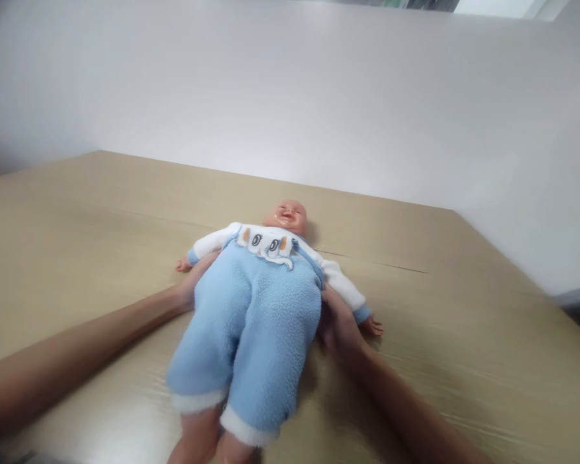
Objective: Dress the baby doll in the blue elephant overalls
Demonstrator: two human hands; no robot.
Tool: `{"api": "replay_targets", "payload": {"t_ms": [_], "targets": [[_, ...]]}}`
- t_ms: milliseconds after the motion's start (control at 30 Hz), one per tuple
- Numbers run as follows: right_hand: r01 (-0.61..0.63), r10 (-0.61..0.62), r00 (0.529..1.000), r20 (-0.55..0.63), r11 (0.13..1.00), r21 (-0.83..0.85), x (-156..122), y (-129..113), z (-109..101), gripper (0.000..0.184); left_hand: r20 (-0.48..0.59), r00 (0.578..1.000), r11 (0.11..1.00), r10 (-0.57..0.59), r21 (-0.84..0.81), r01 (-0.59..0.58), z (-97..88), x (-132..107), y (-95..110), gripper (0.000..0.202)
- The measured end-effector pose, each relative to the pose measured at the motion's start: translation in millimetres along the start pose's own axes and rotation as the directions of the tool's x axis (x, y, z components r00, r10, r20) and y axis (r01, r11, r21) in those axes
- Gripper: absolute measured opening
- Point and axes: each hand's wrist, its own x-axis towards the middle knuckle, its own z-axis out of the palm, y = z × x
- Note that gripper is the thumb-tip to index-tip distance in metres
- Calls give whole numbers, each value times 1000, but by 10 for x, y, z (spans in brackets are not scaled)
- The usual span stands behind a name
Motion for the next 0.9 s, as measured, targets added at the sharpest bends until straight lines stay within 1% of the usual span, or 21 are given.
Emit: {"api": "replay_targets", "payload": {"t_ms": [67, 100, 167, 233, 300, 367, 467, 533, 567, 600, 633, 700, 733, 800, 900], "targets": [[-62, 62, 998, -1, 995, 77, 6, -5, 2, 23, 48, 998, 999, -39, -9, 39, -31, 11, 53, 15], [-66, 66, 998, 2, 994, 84, 10, -5, 2, 23, 77, 996, 998, -54, -12, 55, -52, 17, 75, 16], [-57, 58, 998, -2, 994, 90, 16, -1, -2, 25, 137, 989, 998, -59, 3, 59, -101, 33, 105, 24], [-53, 54, 998, -16, 993, 102, 21, 5, -7, 25, 186, 982, 998, -37, 49, 28, -161, 60, 111, 30], [-49, 51, 998, -25, 994, 100, 27, 10, -12, 23, 207, 978, 993, -4, 120, -22, -226, 93, 106, 30], [-52, 53, 999, -10, 995, 83, 34, 10, -15, 23, 224, 974, 967, 21, 243, -77, -286, 124, 113, 26], [-51, 49, 998, 36, 997, 50, 52, 10, -26, 29, 279, 960, 882, 23, 447, -151, -343, 140, 163, 25], [-55, 53, 997, 56, 998, 32, 69, 21, -47, 34, 296, 955, 841, 24, 511, -180, -343, 121, 194, 27], [-67, 65, 996, 57, 997, 30, 77, 30, -62, 36, 293, 956, 837, 32, 515, -186, -329, 105, 196, 28], [-86, 84, 995, 56, 996, 38, 84, 42, -78, 36, 281, 959, 850, 39, 495, -179, -306, 85, 186, 29], [-105, 103, 993, 50, 993, 54, 89, 54, -94, 36, 259, 965, 881, 38, 447, -154, -276, 64, 161, 31], [-139, 135, 990, 38, 985, 103, 92, 73, -119, 35, 196, 981, 963, -2, 264, -51, -202, 26, 80, 38], [-151, 147, 988, 35, 980, 127, 89, 78, -124, 35, 161, 986, 988, -33, 153, 8, -163, 12, 32, 41], [-165, 161, 986, 38, 973, 160, 79, 77, -120, 35, 93, 993, 997, -77, -17, 79, -90, -1, -53, 42], [-168, 164, 986, 33, 967, 192, 62, 54, -94, 29, 16, 996, 990, -89, -108, 90, -12, 5, -104, 33]]}}
